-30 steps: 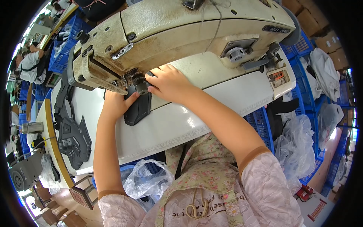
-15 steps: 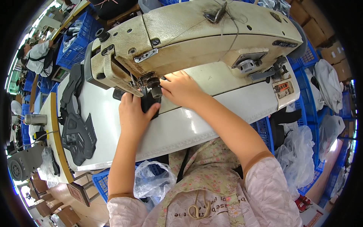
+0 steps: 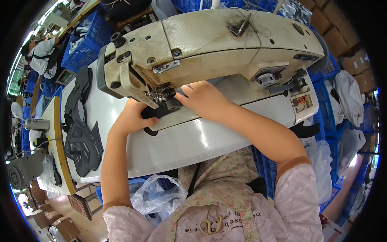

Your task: Stitching components of a black shoe upper using an industrial sewing machine.

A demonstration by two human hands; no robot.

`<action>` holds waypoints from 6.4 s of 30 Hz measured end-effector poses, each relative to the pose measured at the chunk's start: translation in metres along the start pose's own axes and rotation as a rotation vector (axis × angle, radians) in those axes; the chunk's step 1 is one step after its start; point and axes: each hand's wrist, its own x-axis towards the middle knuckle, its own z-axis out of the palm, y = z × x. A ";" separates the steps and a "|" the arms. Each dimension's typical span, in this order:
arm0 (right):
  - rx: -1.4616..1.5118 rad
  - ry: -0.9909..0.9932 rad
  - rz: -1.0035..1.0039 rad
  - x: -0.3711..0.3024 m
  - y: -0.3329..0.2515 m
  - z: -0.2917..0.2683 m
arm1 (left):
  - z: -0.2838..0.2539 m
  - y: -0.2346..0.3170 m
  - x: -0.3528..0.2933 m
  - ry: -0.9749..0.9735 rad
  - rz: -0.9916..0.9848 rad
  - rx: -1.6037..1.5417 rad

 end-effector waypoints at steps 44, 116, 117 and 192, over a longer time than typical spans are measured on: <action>-0.067 0.139 0.120 -0.025 -0.071 -0.002 | 0.037 0.018 -0.022 0.220 0.186 0.327; -0.151 0.399 0.226 0.009 -0.062 0.029 | 0.039 -0.029 0.001 0.322 0.082 0.332; -0.149 0.402 0.224 0.009 -0.062 0.028 | 0.039 -0.029 0.001 0.314 0.088 0.342; 0.142 0.215 0.973 -0.328 0.142 -0.059 | -0.003 -0.052 0.053 -0.180 0.111 0.423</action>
